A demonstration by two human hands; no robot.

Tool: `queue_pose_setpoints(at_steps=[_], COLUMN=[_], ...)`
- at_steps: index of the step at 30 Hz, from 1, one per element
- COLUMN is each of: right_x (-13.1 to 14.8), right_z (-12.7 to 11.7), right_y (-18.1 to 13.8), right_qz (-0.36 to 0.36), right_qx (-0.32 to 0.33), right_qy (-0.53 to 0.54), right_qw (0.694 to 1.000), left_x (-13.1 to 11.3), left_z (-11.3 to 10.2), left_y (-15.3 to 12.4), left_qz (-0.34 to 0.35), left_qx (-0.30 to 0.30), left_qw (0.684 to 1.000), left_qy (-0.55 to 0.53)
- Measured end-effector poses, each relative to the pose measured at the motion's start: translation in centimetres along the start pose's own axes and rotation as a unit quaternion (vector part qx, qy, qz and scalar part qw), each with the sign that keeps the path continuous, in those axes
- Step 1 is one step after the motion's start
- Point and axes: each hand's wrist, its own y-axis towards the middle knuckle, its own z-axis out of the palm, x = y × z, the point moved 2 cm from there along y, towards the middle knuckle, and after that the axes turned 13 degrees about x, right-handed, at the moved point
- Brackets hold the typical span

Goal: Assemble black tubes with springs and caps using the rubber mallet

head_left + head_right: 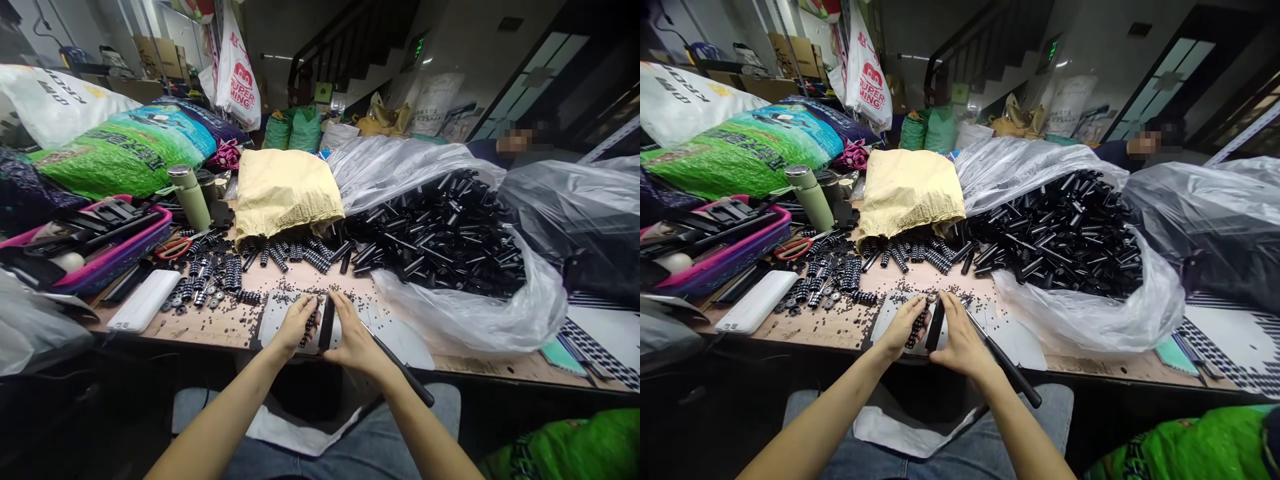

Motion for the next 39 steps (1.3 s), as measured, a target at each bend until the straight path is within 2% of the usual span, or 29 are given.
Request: queue_pose_setpoints(at_steps=[6, 13, 16, 21, 25, 27, 28, 29, 30, 32, 35, 37, 39], right_x=[0.7, 1.2, 1.0, 0.9, 1.1, 1.1, 1.0, 0.9, 0.8, 0.1, -1.8, -3.8, -5.5], right_z=[0.8, 1.2, 1.7, 2.1, 2.3, 2.9, 3.3, 3.8, 4.3, 5.0, 4.8, 3.4, 1.5], right_y=[-0.8, -0.2, 0.1, 0.2, 0.3, 0.5, 0.6, 0.8, 1.0, 1.1, 0.2, -1.3, -3.1], right_qz=[-0.015, -0.090, -0.078, -0.050, -0.014, -0.003, 0.001, 0.004, 0.008, 0.022, 0.062, 0.143, 0.257], right_qx=[-0.021, -0.040, -0.036, -0.025, -0.046, -0.059, -0.069, -0.081, -0.096, -0.120, -0.122, -0.124, -0.109], right_qy=[0.060, 0.093, 0.105, 0.138, 0.133, 0.120, 0.111, 0.098, 0.082, 0.045, -0.027, -0.099, -0.172], right_qw=[0.998, 0.991, 0.991, 0.989, 0.990, 0.991, 0.991, 0.992, 0.992, 0.992, 0.990, 0.977, 0.945], left_x=[0.5, 0.2, 0.1, 0.1, 0.7, 1.1, 1.4, 1.7, 1.9, 2.7, 3.7, 3.7, 3.4], left_z=[-0.3, 1.0, 1.5, 1.6, 1.1, 0.7, 0.5, 0.3, 0.1, -0.1, -0.6, -1.0, -1.3], left_y=[-0.1, -0.5, -0.8, -0.5, 0.0, -0.1, -0.2, -0.4, -0.7, -1.0, -1.1, -1.0, -1.0], left_qz=[0.005, -0.004, -0.037, -0.047, -0.071, -0.061, -0.039, -0.008, 0.028, 0.080, 0.091, 0.095, 0.110], left_qx=[-0.039, -0.068, -0.074, -0.082, -0.074, -0.071, -0.073, -0.077, -0.083, -0.084, -0.035, 0.010, 0.042], left_qw=[0.999, 0.995, 0.993, 0.992, 0.993, 0.995, 0.993, 0.982, 0.958, 0.878, 0.755, 0.685, 0.631], left_qy=[-0.003, -0.076, -0.087, -0.085, -0.051, 0.017, 0.084, 0.172, 0.273, 0.465, 0.649, 0.722, 0.767])
